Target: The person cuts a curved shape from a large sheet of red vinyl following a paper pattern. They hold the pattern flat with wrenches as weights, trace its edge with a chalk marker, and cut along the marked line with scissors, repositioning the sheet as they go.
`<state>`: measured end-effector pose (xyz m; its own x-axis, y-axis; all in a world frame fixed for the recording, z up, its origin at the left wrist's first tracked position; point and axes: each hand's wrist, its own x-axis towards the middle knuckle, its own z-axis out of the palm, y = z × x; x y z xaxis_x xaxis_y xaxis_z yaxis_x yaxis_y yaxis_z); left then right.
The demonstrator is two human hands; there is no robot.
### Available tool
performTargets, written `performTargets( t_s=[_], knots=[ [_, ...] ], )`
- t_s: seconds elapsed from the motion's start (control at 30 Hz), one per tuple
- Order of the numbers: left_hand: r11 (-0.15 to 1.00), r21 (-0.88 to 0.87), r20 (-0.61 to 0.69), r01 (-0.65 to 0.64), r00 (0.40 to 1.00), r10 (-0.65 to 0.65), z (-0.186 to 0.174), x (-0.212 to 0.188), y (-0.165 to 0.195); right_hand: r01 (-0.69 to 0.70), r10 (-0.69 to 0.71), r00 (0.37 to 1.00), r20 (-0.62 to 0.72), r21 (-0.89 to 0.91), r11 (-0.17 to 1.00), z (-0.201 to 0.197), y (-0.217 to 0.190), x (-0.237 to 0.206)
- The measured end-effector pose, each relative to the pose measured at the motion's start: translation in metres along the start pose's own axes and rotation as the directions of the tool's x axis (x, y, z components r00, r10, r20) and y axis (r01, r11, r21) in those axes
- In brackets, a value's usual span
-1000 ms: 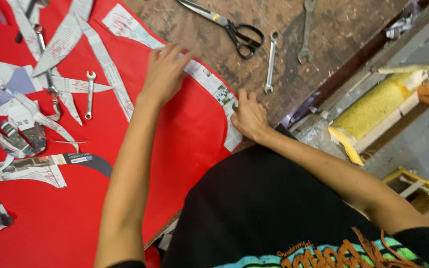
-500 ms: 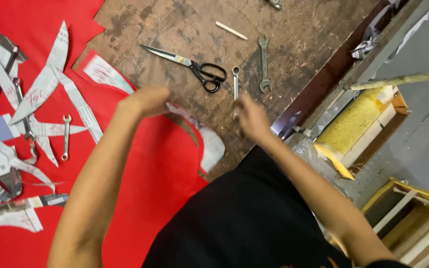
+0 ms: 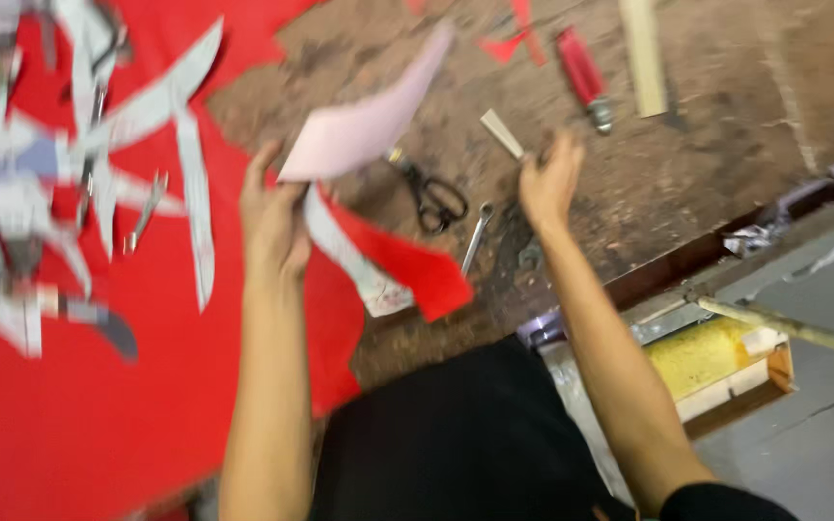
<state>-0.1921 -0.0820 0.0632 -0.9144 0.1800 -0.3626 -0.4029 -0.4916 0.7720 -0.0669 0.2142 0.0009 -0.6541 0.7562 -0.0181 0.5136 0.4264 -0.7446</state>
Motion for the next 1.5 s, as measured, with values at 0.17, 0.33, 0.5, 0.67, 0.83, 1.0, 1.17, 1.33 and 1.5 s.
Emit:
performTargets(
  t_s=[0.17, 0.33, 0.5, 0.67, 0.83, 1.0, 1.17, 1.33, 1.5],
  knots=[
    [0.933, 0.305, -0.322, 0.191, 0.943, -0.088, -0.048, 0.024, -0.046, 0.342, -0.333, 0.939, 0.082, -0.148, 0.928, 0.010, -0.003, 0.011],
    [0.829, 0.541, -0.353, 0.141, 0.933, 0.072, -0.059, -0.001, -0.071, 0.426, -0.285, 0.879, 0.381, -0.360, 0.830, 0.022, -0.016, 0.036],
    [0.826, 0.554, -0.437, 0.104, 0.881, 0.182, -0.058, -0.035, -0.110, 0.526, -0.431, 0.840, 0.329, -0.298, 0.797, 0.040, -0.007, 0.051],
    [0.139, 0.986, 0.001, -0.096, 0.826, 0.564, -0.054, -0.036, -0.115, 0.550, -0.491, 0.824, 0.282, -0.194, 0.812, 0.039, -0.010, 0.050],
    [-0.151, 0.982, 0.172, -0.113, 0.866, 0.470, -0.047, -0.026, -0.092, 0.164, -0.305, 0.829, 0.469, 0.318, 0.934, 0.029, -0.019, 0.015],
    [-0.164, 0.958, 0.284, -0.235, 0.859, 0.427, -0.061, -0.006, -0.080, -0.116, -0.204, 0.701, 0.683, 0.392, 0.913, 0.034, -0.017, -0.045],
    [-0.206, 0.932, 0.358, -0.299, 0.854, 0.377, -0.069, 0.008, -0.073, 0.208, -0.392, 0.651, 0.650, 0.343, 0.916, 0.038, -0.016, -0.072],
    [-0.147, 0.951, 0.305, -0.271, 0.899, 0.314, -0.073, 0.022, -0.042, 0.618, -0.560, 0.593, 0.578, 0.118, 0.777, 0.045, -0.032, -0.069],
    [-0.093, 0.986, 0.160, -0.135, 0.920, 0.357, -0.096, 0.033, -0.023, 0.649, -0.511, 0.662, 0.549, -0.077, 0.757, 0.057, -0.031, -0.050]
  ],
)
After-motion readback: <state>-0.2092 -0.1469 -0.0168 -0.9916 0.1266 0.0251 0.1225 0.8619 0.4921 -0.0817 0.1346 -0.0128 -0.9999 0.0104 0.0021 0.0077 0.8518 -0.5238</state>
